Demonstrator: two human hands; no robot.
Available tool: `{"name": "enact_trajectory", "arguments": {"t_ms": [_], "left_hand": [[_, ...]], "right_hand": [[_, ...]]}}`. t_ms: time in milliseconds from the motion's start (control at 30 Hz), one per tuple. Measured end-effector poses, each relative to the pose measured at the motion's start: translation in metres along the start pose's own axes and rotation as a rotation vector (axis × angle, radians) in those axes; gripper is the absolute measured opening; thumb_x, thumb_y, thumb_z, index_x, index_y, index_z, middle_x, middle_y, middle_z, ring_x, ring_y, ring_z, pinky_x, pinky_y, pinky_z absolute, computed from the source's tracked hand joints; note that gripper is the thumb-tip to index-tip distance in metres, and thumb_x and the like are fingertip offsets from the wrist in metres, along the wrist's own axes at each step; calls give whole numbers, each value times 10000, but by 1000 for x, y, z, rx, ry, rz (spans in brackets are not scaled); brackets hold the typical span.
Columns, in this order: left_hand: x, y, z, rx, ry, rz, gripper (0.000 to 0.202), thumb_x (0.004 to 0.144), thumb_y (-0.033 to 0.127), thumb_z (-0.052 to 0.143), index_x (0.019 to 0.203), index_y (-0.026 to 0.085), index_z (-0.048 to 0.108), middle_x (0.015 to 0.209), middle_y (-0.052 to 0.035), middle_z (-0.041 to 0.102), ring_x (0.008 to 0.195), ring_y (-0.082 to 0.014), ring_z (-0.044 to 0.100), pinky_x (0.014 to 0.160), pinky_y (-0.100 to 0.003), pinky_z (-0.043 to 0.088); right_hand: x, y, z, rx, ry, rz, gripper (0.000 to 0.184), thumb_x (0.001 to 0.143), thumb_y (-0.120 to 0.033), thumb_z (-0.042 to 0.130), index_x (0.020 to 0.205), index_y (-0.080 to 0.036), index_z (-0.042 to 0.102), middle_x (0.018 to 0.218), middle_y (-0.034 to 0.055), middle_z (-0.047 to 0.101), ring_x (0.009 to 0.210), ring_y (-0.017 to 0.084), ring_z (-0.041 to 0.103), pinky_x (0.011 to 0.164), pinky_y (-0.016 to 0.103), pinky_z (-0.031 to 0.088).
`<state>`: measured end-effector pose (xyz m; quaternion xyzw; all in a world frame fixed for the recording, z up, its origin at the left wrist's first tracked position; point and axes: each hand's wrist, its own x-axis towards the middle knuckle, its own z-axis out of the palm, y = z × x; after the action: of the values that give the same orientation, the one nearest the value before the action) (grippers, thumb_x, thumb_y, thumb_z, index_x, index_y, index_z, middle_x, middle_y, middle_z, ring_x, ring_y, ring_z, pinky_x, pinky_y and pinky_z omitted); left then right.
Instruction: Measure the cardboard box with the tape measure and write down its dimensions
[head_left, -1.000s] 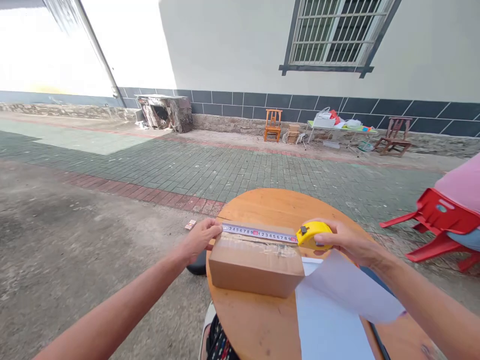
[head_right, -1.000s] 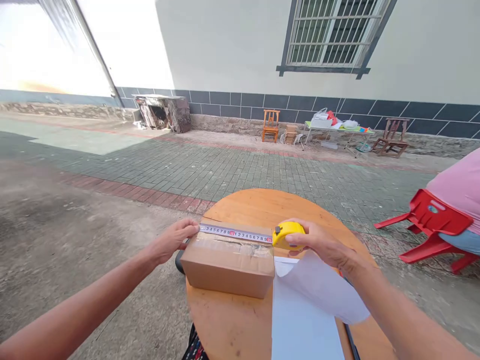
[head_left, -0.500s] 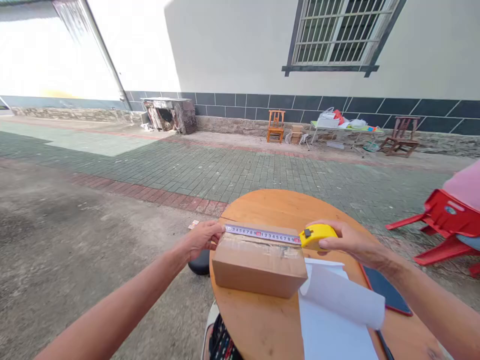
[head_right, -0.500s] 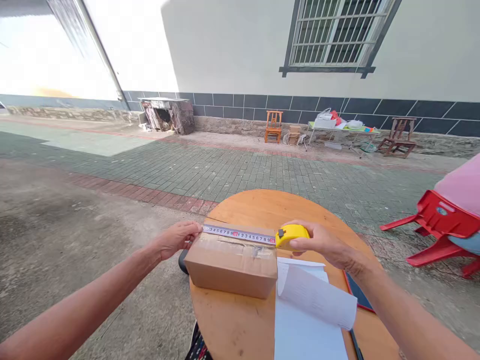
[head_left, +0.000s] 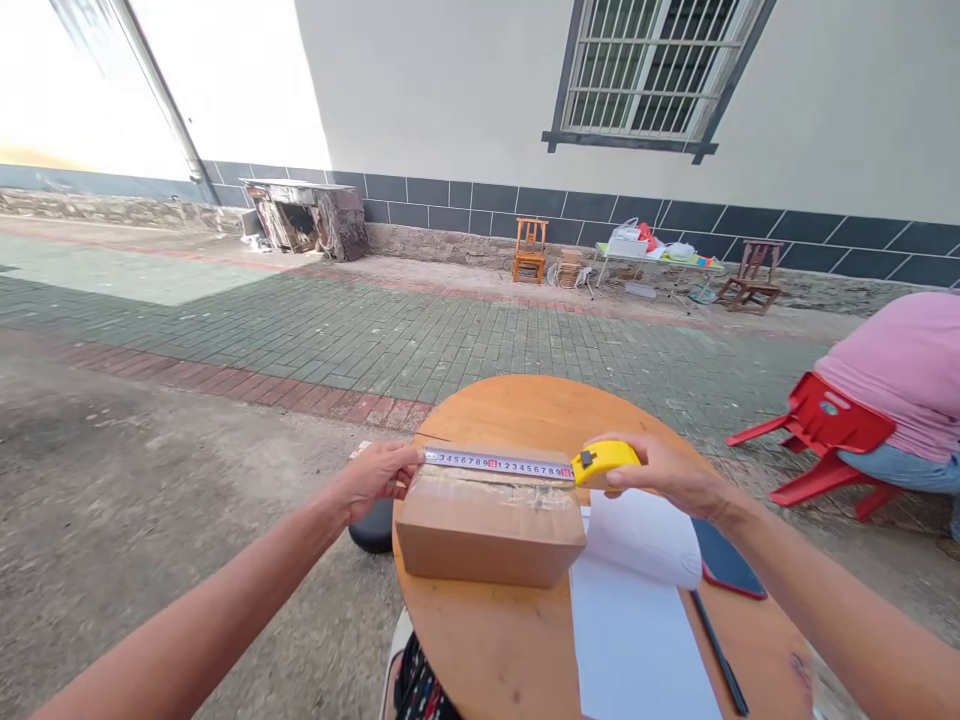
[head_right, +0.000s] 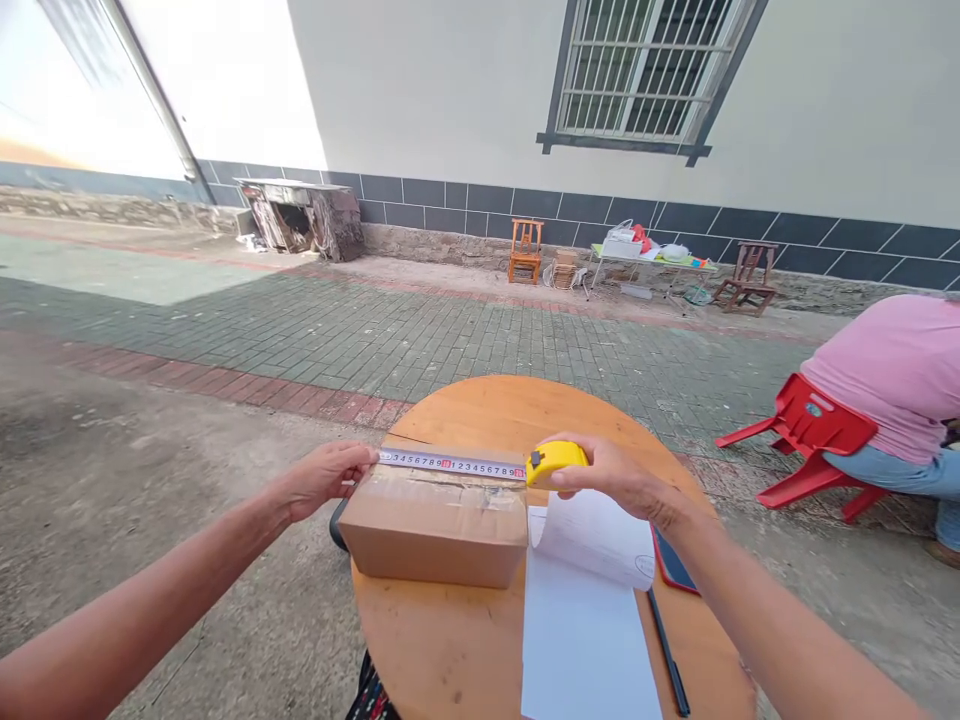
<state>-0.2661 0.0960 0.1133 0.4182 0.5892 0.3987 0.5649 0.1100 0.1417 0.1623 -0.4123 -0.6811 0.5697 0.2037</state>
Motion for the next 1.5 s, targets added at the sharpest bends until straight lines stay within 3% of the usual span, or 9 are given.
{"name": "enact_trajectory", "arguments": {"t_ms": [233, 333, 433, 533, 667, 833, 1100, 1267, 1500], "left_hand": [[5, 30, -9, 42, 61, 144, 265, 579, 394, 682, 611, 163, 556, 619, 9, 577, 603, -109, 512, 580, -233, 384], [8, 48, 0, 66, 42, 208, 236, 596, 361, 691, 651, 159, 582, 648, -6, 619, 633, -114, 548, 606, -231, 398], [16, 56, 23, 94, -34, 238, 197, 636, 318, 690, 691, 154, 595, 653, -10, 631, 619, -109, 559, 617, -233, 419], [30, 53, 48, 145, -84, 283, 145, 736, 268, 663, 704, 151, 584, 633, 17, 594, 591, -93, 543, 601, -226, 426], [48, 44, 64, 270, -81, 363, 207, 876, 311, 642, 771, 139, 595, 705, 27, 585, 625, -100, 555, 610, -251, 477], [58, 34, 67, 416, -55, 450, 240, 916, 370, 613, 899, 131, 625, 848, -3, 630, 723, -126, 607, 665, -286, 529], [53, 25, 70, 576, -29, 513, 256, 919, 387, 605, 913, 132, 631, 857, -7, 639, 730, -130, 614, 669, -291, 533], [49, 22, 75, 658, 4, 526, 254, 924, 392, 594, 921, 142, 634, 887, -16, 645, 773, -141, 619, 718, -317, 538], [45, 23, 73, 706, -30, 519, 263, 928, 396, 590, 945, 137, 635, 891, -16, 648, 759, -139, 623, 698, -308, 543]], "right_hand": [[-30, -29, 26, -45, 115, -35, 442, 769, -411, 704, 1150, -193, 663, 1078, 82, 677, 895, 220, 631, 665, 294, 566], [-58, -43, 67, -171, 214, -31, 483, 763, -408, 704, 1211, -237, 637, 1034, 48, 705, 753, 190, 656, 656, 300, 567], [-76, -45, 120, -328, 462, -122, 551, 711, -325, 714, 1253, -303, 615, 1191, 26, 681, 1011, 262, 662, 855, 354, 554], [-74, -36, 166, -391, 623, -249, 554, 697, -301, 686, 1246, -294, 617, 1320, 27, 617, 1222, 282, 569, 1063, 389, 438], [-57, -22, 201, -319, 748, -223, 534, 726, -320, 635, 1253, -247, 595, 1333, 53, 599, 1222, 267, 568, 1054, 359, 445], [-44, -21, 215, -230, 772, -145, 508, 725, -391, 651, 1198, -213, 600, 1156, 72, 682, 1035, 265, 654, 921, 340, 518], [-45, -25, 221, -106, 688, -50, 564, 736, -488, 654, 1205, -184, 579, 936, 59, 718, 774, 227, 675, 622, 287, 557], [-43, -20, 228, -71, 745, -56, 601, 716, -496, 690, 1227, -195, 594, 961, 73, 720, 782, 245, 681, 606, 299, 569], [-45, -22, 244, -113, 685, -32, 593, 723, -487, 656, 1238, -214, 544, 971, 49, 711, 789, 229, 678, 656, 292, 552]]}}
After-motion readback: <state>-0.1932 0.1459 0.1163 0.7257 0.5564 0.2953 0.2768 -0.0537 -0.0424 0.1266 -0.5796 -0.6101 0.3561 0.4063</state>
